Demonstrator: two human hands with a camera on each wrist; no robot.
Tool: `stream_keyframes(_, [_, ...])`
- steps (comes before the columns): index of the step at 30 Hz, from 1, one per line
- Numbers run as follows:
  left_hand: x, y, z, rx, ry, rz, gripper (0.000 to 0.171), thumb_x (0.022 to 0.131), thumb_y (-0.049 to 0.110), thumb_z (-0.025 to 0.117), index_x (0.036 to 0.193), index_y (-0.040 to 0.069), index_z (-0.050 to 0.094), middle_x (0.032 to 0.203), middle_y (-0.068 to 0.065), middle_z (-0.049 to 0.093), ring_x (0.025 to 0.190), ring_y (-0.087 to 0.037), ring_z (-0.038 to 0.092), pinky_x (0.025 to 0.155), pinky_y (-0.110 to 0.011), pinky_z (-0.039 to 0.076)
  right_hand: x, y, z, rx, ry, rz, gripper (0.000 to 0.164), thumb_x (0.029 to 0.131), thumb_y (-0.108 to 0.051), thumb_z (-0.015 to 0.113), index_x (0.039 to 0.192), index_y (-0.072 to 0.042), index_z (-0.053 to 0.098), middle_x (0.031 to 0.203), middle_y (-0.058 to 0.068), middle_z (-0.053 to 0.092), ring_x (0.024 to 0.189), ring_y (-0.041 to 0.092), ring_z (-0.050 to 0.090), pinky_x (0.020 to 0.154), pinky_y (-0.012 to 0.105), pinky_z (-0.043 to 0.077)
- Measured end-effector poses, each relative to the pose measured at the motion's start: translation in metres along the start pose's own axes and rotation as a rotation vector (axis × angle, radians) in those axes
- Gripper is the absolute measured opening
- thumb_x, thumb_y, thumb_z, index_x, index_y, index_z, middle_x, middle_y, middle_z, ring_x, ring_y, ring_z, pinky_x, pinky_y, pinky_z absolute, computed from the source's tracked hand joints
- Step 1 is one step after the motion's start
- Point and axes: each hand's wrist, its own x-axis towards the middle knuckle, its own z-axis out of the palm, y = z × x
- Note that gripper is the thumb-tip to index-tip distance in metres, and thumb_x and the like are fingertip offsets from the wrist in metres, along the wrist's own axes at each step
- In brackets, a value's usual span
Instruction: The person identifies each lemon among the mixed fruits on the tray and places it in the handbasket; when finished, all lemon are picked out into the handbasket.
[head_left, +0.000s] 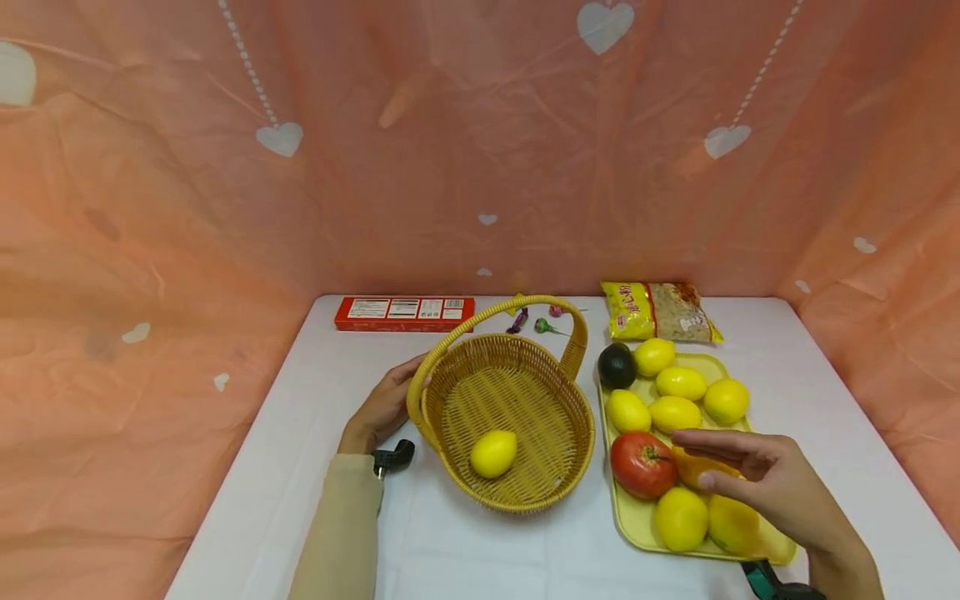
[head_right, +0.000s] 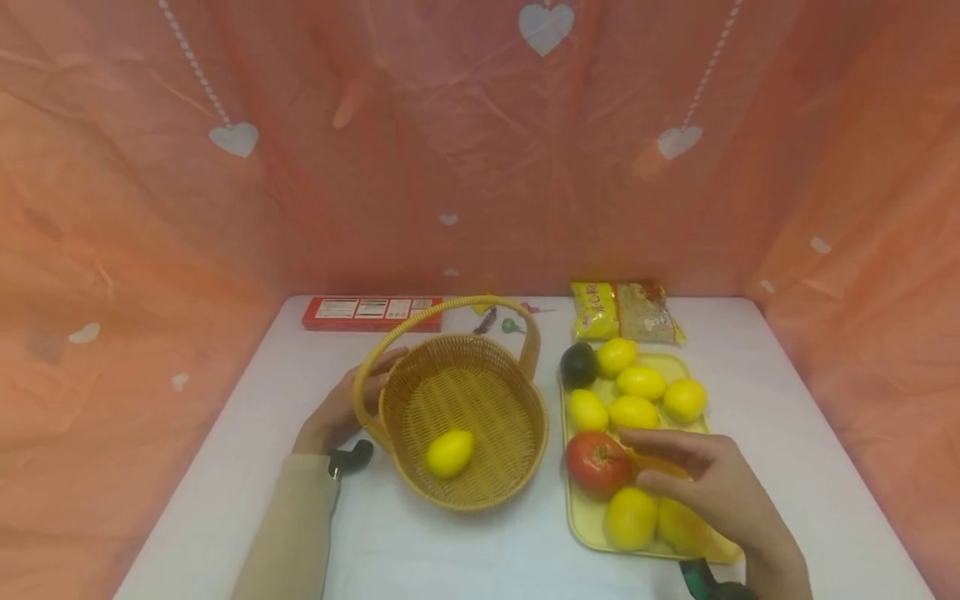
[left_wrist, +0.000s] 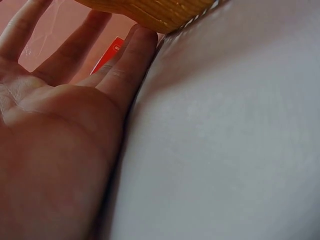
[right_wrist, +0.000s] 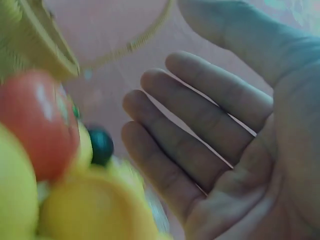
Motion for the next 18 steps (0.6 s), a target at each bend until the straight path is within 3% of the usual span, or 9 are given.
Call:
stream_keyframes(6, [0.000,-0.004,0.001,0.010,0.004,0.003,0.052,0.116,0.023,0.055,0.167,0.010,0.046,0.164,-0.004,0.054,0.137,-0.013,0.060,0.110,-0.027,0.057,-0.034,0.023,-0.020,-0.101,0.079,0.220,0.039,0.103,0.000,0.072,0.142,0.005,0.068,0.132,-0.015,0.078,0.120,-0.009,0.069,0.091,0.013,0.059])
stream_keyframes(12, [0.000,-0.007,0.000,0.006,0.004,0.006,0.051,0.117,0.023,0.054,0.166,0.011,0.048,0.163,-0.003,0.055,0.136,-0.013,0.060,0.110,-0.027,0.057,-0.057,0.031,-0.027,-0.157,0.092,0.281,0.038,0.106,-0.003,0.070,0.143,0.005,0.068,0.132,-0.015,0.078,0.117,-0.006,0.071,0.088,0.017,0.062])
stream_keyframes(18, [0.001,-0.005,-0.001,0.008,-0.020,0.032,0.052,0.117,0.023,0.053,0.167,0.009,0.046,0.168,-0.006,0.051,0.140,-0.013,0.059,0.112,-0.027,0.056,-0.067,0.040,-0.032,-0.135,0.044,0.448,0.040,0.109,-0.012,0.069,0.145,0.004,0.066,0.127,-0.026,0.075,0.111,-0.011,0.070,0.085,0.018,0.063])
